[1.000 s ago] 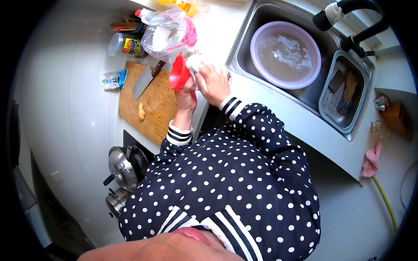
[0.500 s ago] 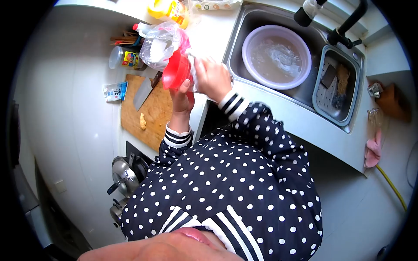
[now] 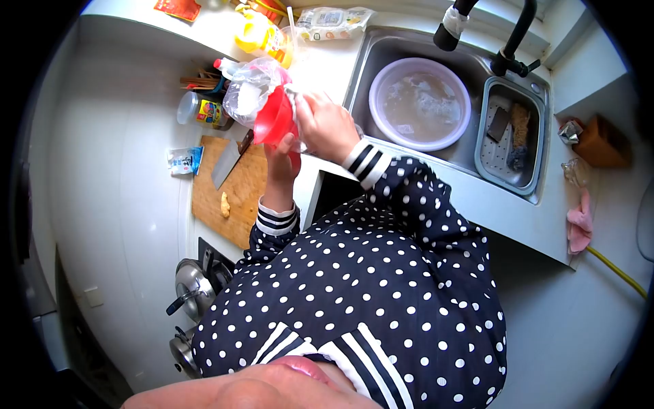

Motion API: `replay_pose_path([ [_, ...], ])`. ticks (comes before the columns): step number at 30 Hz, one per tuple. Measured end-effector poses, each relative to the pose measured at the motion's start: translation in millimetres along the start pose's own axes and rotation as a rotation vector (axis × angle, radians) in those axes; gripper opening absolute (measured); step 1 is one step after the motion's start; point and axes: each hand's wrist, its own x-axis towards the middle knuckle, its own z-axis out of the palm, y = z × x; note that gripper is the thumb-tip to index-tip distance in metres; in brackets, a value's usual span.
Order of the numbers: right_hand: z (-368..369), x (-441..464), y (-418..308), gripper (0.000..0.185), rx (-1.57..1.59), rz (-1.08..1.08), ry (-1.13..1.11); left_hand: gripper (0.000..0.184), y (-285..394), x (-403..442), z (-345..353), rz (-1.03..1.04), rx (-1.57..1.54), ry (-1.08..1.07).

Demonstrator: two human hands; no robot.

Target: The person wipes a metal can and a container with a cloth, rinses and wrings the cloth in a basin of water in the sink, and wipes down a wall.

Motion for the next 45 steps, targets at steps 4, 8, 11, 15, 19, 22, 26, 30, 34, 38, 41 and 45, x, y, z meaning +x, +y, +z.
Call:
replay_pose_path([
  [4, -17, 16, 25, 0.026, 0.299, -0.033, -0.211, 0.065, 3, 1, 2, 0.027, 0.1, -0.105],
  [8, -16, 8, 11, 0.034, 0.08, -0.237, -0.012, 0.065, 13, 8, 14, 0.044, 0.079, -0.054],
  [11, -13, -1, -20, 0.039, 0.32, 0.195, 0.016, 0.062, 17, 8, 22, 0.078, 0.072, -0.006],
  [15, -7, -12, -32, 0.037, 0.118, 0.161, 0.156, 0.053, 20, 10, 35, 0.17, 0.291, 0.042],
  [19, -11, -22, -36, 0.031, 0.108, 0.082, 0.151, 0.046, 15, 17, 20, 0.228, 0.296, 0.075],
  [22, -3, -32, -38, 0.027, 0.064, -0.012, 0.188, 0.045, 18, 19, 18, 0.138, 0.208, 0.071],
  [26, -11, -7, -20, 0.026, 0.452, 0.267, 0.142, 0.05, 16, 11, 18, 0.215, 0.389, -0.024],
  [30, -8, 5, 10, 0.032, 0.844, 0.651, -0.066, 0.052, 9, 6, 16, 0.134, 0.333, -0.048],
  [34, -4, -18, -19, 0.028, 0.316, 0.186, 0.216, 0.056, 10, 13, 15, 0.111, 0.199, -0.001],
  [38, 5, -31, -28, 0.024, 0.139, 0.04, 0.255, 0.048, 6, 15, 3, 0.082, 0.221, 0.023],
  [41, -8, -10, -7, 0.02, -0.059, 0.189, -0.093, 0.056, 6, 4, 13, 0.093, 0.265, -0.042],
  [45, -3, 3, 62, 0.029, 0.456, 0.215, -0.396, 0.067, -4, -2, -2, 0.039, 0.262, -0.135],
])
